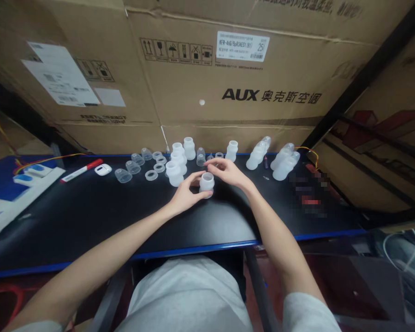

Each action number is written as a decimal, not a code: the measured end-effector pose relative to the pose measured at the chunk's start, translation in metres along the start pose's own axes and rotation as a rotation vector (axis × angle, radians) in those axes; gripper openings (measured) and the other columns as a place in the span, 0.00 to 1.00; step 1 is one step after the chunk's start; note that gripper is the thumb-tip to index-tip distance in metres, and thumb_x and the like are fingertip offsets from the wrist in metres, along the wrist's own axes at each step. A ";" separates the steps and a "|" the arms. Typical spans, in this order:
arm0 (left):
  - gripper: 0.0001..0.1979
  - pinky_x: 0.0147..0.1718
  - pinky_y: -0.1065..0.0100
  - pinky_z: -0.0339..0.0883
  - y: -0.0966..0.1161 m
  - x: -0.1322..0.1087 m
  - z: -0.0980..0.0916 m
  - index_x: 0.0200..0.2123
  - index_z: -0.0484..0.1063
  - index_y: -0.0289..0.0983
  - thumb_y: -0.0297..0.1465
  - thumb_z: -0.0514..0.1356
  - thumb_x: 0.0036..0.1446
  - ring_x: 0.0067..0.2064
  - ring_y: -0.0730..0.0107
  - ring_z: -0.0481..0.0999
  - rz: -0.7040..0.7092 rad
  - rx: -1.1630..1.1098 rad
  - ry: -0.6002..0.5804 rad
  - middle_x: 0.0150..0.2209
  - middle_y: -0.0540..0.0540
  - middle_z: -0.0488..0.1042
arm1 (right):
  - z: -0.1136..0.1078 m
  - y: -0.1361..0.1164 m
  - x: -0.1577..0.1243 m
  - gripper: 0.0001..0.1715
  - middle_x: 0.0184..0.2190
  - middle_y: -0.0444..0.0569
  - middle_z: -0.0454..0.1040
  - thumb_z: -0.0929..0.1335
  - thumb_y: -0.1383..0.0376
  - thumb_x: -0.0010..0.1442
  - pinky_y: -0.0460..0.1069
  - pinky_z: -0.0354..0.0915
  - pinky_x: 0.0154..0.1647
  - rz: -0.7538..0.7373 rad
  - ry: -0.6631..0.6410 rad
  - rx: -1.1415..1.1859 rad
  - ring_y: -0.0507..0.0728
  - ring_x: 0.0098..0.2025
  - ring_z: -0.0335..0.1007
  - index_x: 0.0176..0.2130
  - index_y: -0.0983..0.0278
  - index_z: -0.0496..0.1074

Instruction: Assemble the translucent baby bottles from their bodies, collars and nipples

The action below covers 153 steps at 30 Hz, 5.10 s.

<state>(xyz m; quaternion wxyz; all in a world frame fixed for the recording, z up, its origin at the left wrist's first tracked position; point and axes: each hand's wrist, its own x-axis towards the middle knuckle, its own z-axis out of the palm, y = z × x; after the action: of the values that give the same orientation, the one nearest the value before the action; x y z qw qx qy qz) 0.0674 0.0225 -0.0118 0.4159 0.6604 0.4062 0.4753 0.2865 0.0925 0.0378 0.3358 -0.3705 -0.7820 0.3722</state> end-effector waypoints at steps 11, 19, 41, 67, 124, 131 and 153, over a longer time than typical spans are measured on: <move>0.47 0.62 0.46 0.75 -0.017 0.000 0.001 0.70 0.63 0.42 0.34 0.80 0.51 0.64 0.48 0.81 0.024 0.088 0.012 0.62 0.35 0.80 | -0.030 -0.004 -0.008 0.30 0.45 0.50 0.83 0.82 0.53 0.55 0.52 0.68 0.41 -0.015 -0.012 -0.180 0.57 0.37 0.70 0.54 0.61 0.83; 0.42 0.65 0.45 0.74 -0.021 -0.001 0.001 0.69 0.64 0.42 0.32 0.76 0.55 0.58 0.53 0.83 0.017 0.154 -0.042 0.59 0.38 0.80 | -0.066 0.050 -0.005 0.48 0.51 0.54 0.82 0.79 0.56 0.55 0.63 0.73 0.55 0.002 0.330 -0.362 0.64 0.44 0.74 0.71 0.58 0.68; 0.31 0.68 0.46 0.73 -0.014 -0.004 0.001 0.64 0.71 0.42 0.32 0.73 0.59 0.61 0.53 0.83 0.035 0.188 -0.082 0.59 0.39 0.82 | -0.090 0.061 -0.015 0.34 0.60 0.64 0.74 0.68 0.54 0.65 0.70 0.61 0.68 0.264 1.017 -0.900 0.73 0.63 0.63 0.66 0.64 0.70; 0.33 0.52 0.57 0.79 0.010 -0.007 0.010 0.52 0.77 0.37 0.37 0.82 0.44 0.47 0.57 0.85 -0.169 -0.229 -0.024 0.48 0.42 0.85 | 0.029 -0.030 -0.011 0.28 0.25 0.39 0.63 0.75 0.40 0.67 0.50 0.53 0.31 -0.019 0.168 -0.060 0.53 0.28 0.55 0.35 0.58 0.67; 0.24 0.37 0.64 0.72 0.037 -0.005 -0.003 0.46 0.80 0.42 0.49 0.76 0.52 0.37 0.60 0.83 -0.092 0.358 -0.006 0.37 0.50 0.84 | 0.023 -0.059 -0.019 0.41 0.18 0.42 0.59 0.69 0.36 0.68 0.51 0.49 0.31 0.149 0.228 -0.502 0.52 0.25 0.53 0.20 0.60 0.58; 0.24 0.43 0.60 0.77 0.059 -0.007 -0.002 0.57 0.78 0.45 0.37 0.72 0.57 0.46 0.47 0.88 -0.108 0.638 0.038 0.45 0.46 0.88 | 0.039 -0.082 -0.022 0.42 0.22 0.51 0.71 0.59 0.38 0.76 0.51 0.53 0.34 0.393 0.267 -0.634 0.59 0.29 0.69 0.24 0.61 0.72; 0.10 0.26 0.67 0.64 0.137 -0.065 -0.024 0.28 0.73 0.39 0.32 0.72 0.47 0.26 0.66 0.78 0.138 0.647 -0.186 0.27 0.50 0.80 | 0.020 -0.183 -0.112 0.22 0.50 0.59 0.82 0.70 0.70 0.69 0.54 0.73 0.43 -0.364 -0.144 -1.156 0.65 0.48 0.81 0.61 0.67 0.74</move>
<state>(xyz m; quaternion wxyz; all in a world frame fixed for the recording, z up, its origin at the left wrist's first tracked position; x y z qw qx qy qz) 0.0489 -0.0789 0.1028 0.1868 0.8246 0.4505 0.2867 0.2666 -0.0893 0.1517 0.0847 -0.3272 -0.9288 -0.1518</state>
